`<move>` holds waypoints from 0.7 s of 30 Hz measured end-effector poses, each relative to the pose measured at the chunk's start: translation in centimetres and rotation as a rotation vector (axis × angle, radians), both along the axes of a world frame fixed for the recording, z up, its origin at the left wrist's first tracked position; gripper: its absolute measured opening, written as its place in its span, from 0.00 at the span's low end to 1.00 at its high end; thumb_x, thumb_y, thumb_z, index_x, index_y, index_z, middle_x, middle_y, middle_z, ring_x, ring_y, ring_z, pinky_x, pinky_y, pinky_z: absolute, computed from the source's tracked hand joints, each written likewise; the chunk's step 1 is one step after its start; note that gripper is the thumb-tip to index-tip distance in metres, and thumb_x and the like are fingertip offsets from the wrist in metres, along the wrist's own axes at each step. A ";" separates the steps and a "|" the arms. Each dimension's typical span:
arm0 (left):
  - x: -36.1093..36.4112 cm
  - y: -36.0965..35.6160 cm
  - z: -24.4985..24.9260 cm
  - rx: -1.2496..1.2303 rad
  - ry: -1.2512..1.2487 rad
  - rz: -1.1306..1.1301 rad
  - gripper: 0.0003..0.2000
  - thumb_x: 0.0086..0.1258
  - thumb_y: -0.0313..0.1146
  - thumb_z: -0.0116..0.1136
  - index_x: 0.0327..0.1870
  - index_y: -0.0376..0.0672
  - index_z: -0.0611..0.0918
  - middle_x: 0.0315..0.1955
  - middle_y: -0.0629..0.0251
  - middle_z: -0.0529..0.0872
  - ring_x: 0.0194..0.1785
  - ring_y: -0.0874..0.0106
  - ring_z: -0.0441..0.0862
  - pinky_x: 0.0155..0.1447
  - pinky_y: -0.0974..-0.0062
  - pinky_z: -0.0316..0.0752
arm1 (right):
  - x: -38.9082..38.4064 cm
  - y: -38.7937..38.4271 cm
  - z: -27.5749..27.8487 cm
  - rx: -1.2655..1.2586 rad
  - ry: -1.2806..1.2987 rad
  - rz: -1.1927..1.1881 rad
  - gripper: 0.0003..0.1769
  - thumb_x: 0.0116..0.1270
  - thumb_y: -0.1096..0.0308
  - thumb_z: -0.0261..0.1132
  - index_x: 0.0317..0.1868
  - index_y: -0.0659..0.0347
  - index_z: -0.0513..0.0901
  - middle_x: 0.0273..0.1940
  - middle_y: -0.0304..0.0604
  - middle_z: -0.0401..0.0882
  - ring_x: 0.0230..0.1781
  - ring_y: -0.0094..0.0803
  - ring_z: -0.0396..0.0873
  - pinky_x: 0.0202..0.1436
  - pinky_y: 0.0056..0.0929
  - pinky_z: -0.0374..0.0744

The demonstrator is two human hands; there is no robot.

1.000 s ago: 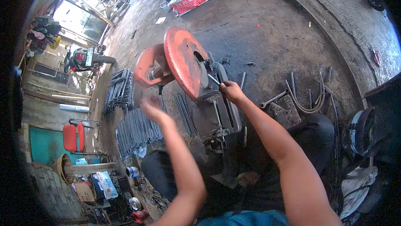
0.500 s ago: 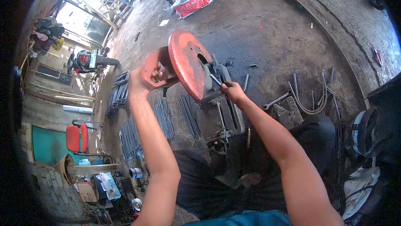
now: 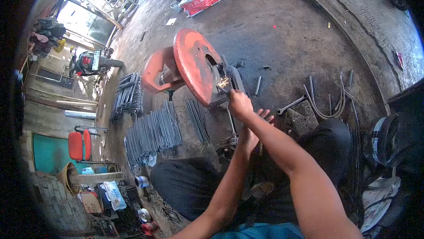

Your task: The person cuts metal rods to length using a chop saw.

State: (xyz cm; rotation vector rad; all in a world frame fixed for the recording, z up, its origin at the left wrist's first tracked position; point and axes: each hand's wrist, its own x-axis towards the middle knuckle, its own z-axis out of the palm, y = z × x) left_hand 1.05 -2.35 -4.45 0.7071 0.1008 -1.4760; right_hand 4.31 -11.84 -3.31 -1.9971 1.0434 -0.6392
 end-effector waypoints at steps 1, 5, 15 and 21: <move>-0.6 -0.5 -0.3 0.002 0.005 -0.005 0.20 0.76 0.43 0.39 0.61 0.38 0.67 0.54 0.54 0.76 0.60 0.55 0.71 0.64 0.52 0.65 | -0.6 0.2 1.0 -0.070 0.090 0.058 0.09 0.57 0.73 0.53 0.38 0.65 0.72 0.38 0.56 0.77 0.37 0.58 0.79 0.40 0.51 0.77; -2.5 -2.3 -1.3 -0.250 0.232 0.121 0.17 0.73 0.42 0.43 0.52 0.39 0.73 0.42 0.60 0.79 0.46 0.66 0.75 0.59 0.59 0.68 | -0.9 -0.2 1.9 -0.157 0.217 0.123 0.08 0.59 0.72 0.53 0.39 0.64 0.72 0.38 0.54 0.77 0.37 0.50 0.81 0.37 0.46 0.80; -3.1 -4.0 -4.7 -0.697 0.485 0.094 0.12 0.72 0.41 0.44 0.43 0.43 0.77 0.33 0.64 0.78 0.35 0.70 0.72 0.49 0.68 0.66 | -1.1 0.0 2.1 -0.150 0.151 0.114 0.12 0.53 0.75 0.56 0.40 0.61 0.73 0.38 0.53 0.75 0.34 0.52 0.79 0.36 0.49 0.77; -3.1 -2.7 -5.0 -0.479 0.368 0.154 0.12 0.72 0.41 0.44 0.44 0.44 0.77 0.36 0.63 0.80 0.39 0.66 0.76 0.51 0.64 0.70 | -1.6 -0.2 3.4 -0.041 0.112 0.106 0.10 0.54 0.74 0.55 0.38 0.61 0.74 0.37 0.57 0.78 0.35 0.56 0.79 0.38 0.52 0.76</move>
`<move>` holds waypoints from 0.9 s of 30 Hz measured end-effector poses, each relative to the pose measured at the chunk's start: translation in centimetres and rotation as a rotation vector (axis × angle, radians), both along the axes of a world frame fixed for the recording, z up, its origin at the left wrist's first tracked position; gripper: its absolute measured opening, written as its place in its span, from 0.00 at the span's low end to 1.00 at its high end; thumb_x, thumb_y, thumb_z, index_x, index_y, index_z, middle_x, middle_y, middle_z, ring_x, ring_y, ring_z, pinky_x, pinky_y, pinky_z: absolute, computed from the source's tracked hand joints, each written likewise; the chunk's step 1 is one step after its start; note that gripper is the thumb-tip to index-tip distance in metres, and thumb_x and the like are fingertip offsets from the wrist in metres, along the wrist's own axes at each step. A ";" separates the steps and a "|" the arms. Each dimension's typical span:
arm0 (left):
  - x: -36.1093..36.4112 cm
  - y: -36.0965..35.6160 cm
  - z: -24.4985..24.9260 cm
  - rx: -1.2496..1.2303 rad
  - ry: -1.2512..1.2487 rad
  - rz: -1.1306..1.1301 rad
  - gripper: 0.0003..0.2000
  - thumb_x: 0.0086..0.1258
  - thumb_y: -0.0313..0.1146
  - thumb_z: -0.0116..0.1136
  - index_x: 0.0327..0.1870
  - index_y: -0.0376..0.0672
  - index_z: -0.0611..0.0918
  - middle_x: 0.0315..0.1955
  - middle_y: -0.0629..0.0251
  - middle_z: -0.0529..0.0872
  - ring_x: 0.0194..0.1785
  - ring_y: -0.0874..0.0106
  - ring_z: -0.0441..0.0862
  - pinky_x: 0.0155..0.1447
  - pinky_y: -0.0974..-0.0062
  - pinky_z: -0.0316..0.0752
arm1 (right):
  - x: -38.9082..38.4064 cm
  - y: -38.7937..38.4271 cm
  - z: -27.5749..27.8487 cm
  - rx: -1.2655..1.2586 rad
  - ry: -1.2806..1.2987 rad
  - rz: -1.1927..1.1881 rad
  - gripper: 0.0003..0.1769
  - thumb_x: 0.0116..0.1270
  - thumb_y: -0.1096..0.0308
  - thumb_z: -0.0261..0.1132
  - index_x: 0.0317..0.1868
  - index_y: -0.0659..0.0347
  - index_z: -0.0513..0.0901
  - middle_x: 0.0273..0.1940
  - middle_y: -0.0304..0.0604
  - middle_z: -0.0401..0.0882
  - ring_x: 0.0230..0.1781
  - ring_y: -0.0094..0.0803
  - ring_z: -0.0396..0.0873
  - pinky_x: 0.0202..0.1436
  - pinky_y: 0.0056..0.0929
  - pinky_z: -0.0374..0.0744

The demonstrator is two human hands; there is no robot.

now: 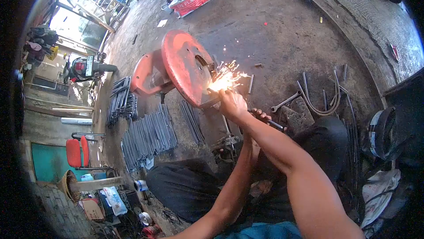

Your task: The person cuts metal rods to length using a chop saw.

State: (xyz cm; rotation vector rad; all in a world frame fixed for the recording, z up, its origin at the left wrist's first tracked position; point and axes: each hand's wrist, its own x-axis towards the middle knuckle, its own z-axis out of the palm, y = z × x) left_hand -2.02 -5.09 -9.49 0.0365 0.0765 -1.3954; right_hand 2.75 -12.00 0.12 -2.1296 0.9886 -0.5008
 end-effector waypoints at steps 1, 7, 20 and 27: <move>-0.1 0.3 0.4 0.071 -0.012 0.020 0.12 0.72 0.41 0.44 0.44 0.44 0.78 0.36 0.63 0.80 0.40 0.66 0.77 0.52 0.63 0.71 | 0.0 0.0 0.2 0.011 0.008 -0.008 0.09 0.54 0.73 0.55 0.38 0.62 0.74 0.35 0.58 0.78 0.35 0.57 0.78 0.39 0.52 0.76; 1.3 2.5 -0.4 0.072 -0.062 -0.043 0.16 0.72 0.43 0.42 0.48 0.43 0.78 0.46 0.58 0.82 0.48 0.63 0.79 0.61 0.60 0.69 | 0.7 0.2 -0.7 0.107 -0.027 -0.067 0.08 0.56 0.71 0.54 0.35 0.63 0.76 0.32 0.62 0.78 0.37 0.60 0.78 0.42 0.54 0.75; 0.4 1.8 3.2 0.213 -0.065 0.074 0.12 0.72 0.41 0.48 0.47 0.45 0.76 0.40 0.64 0.82 0.41 0.69 0.79 0.58 0.62 0.74 | 1.0 0.6 0.0 0.029 0.013 -0.100 0.11 0.55 0.74 0.55 0.40 0.64 0.73 0.37 0.60 0.78 0.38 0.60 0.78 0.41 0.54 0.75; 0.1 2.4 2.4 0.482 -0.189 0.095 0.11 0.71 0.40 0.50 0.44 0.43 0.75 0.38 0.63 0.81 0.41 0.69 0.79 0.59 0.64 0.73 | 0.8 0.4 0.1 0.184 -0.033 -0.121 0.12 0.51 0.75 0.55 0.39 0.63 0.75 0.36 0.61 0.78 0.39 0.61 0.77 0.42 0.53 0.75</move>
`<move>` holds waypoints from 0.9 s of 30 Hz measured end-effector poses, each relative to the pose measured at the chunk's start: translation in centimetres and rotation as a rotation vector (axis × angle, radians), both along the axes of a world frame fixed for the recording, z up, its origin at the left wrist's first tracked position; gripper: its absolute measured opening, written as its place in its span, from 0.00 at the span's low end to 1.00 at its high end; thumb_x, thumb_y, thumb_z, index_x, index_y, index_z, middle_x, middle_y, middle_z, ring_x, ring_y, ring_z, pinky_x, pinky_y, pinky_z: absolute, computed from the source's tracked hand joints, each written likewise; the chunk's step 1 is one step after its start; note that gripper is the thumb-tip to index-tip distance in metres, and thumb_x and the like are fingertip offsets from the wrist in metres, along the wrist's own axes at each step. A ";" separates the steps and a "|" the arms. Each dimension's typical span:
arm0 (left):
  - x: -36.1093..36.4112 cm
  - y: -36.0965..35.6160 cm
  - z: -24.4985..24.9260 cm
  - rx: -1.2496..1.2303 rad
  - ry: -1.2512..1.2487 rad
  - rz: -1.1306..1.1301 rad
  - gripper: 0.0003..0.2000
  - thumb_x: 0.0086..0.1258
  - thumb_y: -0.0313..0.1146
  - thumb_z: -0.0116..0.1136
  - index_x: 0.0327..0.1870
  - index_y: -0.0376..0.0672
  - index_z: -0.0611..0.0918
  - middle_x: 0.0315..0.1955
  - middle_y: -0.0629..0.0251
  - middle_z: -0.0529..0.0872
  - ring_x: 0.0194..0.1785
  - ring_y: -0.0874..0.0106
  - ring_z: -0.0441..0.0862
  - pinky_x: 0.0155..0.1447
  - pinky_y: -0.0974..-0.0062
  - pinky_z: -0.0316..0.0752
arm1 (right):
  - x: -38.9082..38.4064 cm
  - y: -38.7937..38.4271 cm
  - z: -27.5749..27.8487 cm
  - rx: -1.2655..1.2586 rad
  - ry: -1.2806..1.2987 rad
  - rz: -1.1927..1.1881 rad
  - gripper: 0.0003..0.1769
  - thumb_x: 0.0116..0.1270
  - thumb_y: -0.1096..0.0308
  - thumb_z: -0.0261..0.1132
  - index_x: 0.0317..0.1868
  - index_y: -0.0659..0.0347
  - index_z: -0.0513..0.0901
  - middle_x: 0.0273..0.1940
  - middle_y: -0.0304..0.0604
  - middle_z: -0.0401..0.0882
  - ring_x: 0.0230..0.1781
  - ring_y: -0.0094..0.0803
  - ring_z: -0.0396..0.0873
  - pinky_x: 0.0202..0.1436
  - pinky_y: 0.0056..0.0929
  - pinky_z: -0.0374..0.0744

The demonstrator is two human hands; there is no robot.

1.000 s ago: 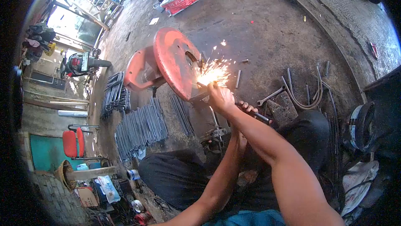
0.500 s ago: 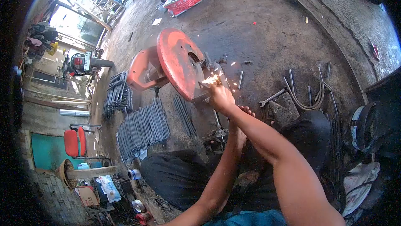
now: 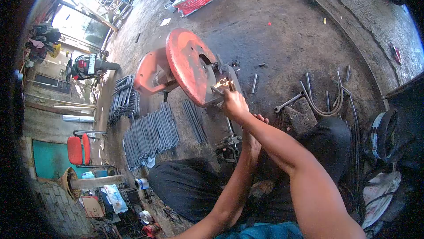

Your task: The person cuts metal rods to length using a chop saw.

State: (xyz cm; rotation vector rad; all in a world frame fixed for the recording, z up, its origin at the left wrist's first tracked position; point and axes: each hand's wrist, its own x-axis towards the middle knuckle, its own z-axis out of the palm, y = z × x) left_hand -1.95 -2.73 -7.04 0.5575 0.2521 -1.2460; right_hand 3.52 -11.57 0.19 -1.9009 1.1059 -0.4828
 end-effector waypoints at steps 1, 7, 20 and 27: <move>0.0 0.1 -0.2 0.010 -0.009 -0.006 0.10 0.71 0.40 0.51 0.44 0.43 0.75 0.38 0.63 0.81 0.41 0.69 0.79 0.59 0.64 0.73 | 0.0 0.1 0.1 0.087 0.035 0.006 0.12 0.51 0.75 0.56 0.39 0.63 0.75 0.37 0.61 0.78 0.39 0.61 0.77 0.42 0.53 0.75; -0.3 -0.2 2.1 0.025 -0.021 0.028 0.09 0.70 0.37 0.54 0.40 0.41 0.74 0.35 0.63 0.80 0.41 0.69 0.79 0.59 0.64 0.74 | 0.2 0.3 -0.4 -0.124 -0.060 -0.047 0.11 0.50 0.74 0.56 0.36 0.64 0.74 0.33 0.62 0.78 0.38 0.62 0.77 0.43 0.54 0.74; 0.1 0.5 0.9 0.145 -0.019 0.056 0.09 0.70 0.38 0.53 0.40 0.41 0.75 0.37 0.61 0.80 0.41 0.69 0.79 0.59 0.64 0.74 | 0.5 0.6 -0.6 -0.124 -0.079 -0.059 0.09 0.51 0.74 0.57 0.36 0.63 0.73 0.33 0.61 0.78 0.39 0.61 0.76 0.41 0.54 0.74; 1.1 1.5 1.5 0.306 -0.149 -0.022 0.10 0.69 0.35 0.52 0.43 0.37 0.75 0.36 0.60 0.80 0.39 0.65 0.79 0.50 0.65 0.74 | 0.4 -0.4 -2.2 0.072 -0.360 -0.083 0.08 0.52 0.73 0.58 0.30 0.70 0.76 0.30 0.61 0.78 0.32 0.56 0.78 0.35 0.44 0.75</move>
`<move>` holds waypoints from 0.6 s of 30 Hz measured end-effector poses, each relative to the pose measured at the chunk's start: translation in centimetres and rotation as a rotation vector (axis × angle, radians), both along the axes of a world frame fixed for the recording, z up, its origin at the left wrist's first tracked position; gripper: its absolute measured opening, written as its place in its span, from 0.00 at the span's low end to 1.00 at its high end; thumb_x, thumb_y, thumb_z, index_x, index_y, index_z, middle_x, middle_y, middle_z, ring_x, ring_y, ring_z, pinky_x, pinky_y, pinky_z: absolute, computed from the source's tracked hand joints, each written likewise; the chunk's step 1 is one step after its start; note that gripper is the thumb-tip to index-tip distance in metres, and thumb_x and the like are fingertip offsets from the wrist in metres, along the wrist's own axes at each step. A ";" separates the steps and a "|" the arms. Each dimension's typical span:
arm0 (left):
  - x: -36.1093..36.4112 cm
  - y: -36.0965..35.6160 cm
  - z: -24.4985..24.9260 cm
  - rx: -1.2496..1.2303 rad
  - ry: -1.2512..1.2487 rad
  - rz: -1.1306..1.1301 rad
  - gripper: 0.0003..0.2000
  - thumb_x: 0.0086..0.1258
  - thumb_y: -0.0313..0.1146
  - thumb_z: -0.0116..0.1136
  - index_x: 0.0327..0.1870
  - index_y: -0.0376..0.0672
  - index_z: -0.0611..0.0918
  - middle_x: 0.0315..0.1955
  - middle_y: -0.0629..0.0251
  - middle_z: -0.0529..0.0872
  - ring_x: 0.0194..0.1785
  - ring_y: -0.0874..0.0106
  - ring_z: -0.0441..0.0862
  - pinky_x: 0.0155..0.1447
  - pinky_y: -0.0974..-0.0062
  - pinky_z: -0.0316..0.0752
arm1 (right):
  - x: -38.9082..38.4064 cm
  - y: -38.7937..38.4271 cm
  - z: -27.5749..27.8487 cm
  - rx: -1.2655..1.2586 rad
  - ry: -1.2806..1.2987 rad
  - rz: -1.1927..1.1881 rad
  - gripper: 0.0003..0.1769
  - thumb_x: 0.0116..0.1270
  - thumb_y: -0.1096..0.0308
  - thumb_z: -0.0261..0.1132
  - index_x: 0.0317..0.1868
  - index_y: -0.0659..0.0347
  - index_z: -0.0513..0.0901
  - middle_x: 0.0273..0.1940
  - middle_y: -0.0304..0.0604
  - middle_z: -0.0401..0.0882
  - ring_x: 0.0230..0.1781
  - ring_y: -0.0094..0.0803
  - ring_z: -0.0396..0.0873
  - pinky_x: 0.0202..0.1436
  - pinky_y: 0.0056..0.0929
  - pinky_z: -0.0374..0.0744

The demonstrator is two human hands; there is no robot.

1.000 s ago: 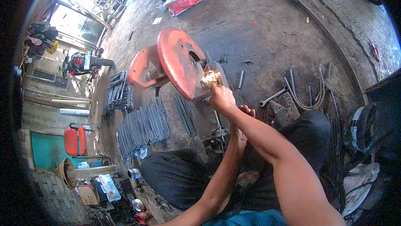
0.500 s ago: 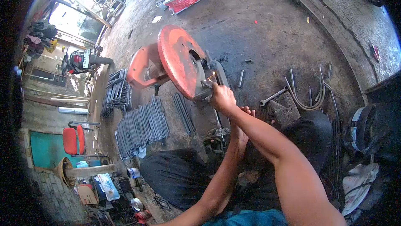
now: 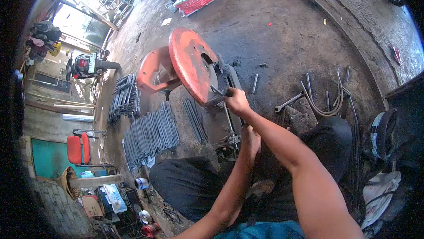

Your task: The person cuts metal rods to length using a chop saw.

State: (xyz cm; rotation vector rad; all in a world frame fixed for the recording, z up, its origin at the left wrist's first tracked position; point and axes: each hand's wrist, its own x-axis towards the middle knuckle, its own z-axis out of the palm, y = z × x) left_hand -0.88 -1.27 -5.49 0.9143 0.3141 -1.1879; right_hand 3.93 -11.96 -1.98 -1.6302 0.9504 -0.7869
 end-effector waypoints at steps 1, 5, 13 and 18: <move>0.5 0.6 -0.5 0.049 -0.117 -0.068 0.10 0.69 0.34 0.52 0.43 0.36 0.76 0.36 0.61 0.81 0.38 0.66 0.79 0.48 0.66 0.74 | 0.1 -0.2 -0.4 0.182 -0.025 0.039 0.09 0.53 0.71 0.58 0.29 0.70 0.75 0.28 0.60 0.78 0.30 0.55 0.78 0.34 0.43 0.75; 2.6 1.6 0.5 0.250 -0.673 -0.319 0.11 0.67 0.31 0.52 0.45 0.35 0.76 0.31 0.67 0.76 0.32 0.76 0.71 0.34 0.73 0.65 | -0.4 -0.4 -0.3 -0.160 -0.194 -0.125 0.11 0.55 0.67 0.55 0.26 0.70 0.73 0.20 0.55 0.71 0.22 0.46 0.73 0.31 0.40 0.71; 4.1 0.0 5.4 -0.094 -0.768 -0.162 0.11 0.68 0.28 0.48 0.46 0.35 0.78 0.37 0.63 0.82 0.41 0.72 0.78 0.48 0.75 0.71 | -1.5 0.8 11.7 0.213 -0.581 -0.133 0.08 0.61 0.71 0.57 0.26 0.60 0.68 0.19 0.31 0.64 0.16 0.16 0.60 0.18 0.20 0.59; 6.5 0.7 14.4 0.160 -1.620 0.009 0.11 0.69 0.31 0.48 0.46 0.34 0.78 0.41 0.58 0.82 0.44 0.66 0.79 0.52 0.70 0.71 | -2.8 1.3 16.6 0.190 -0.697 -0.080 0.08 0.59 0.73 0.61 0.28 0.63 0.69 0.23 0.33 0.67 0.26 0.18 0.64 0.29 0.21 0.67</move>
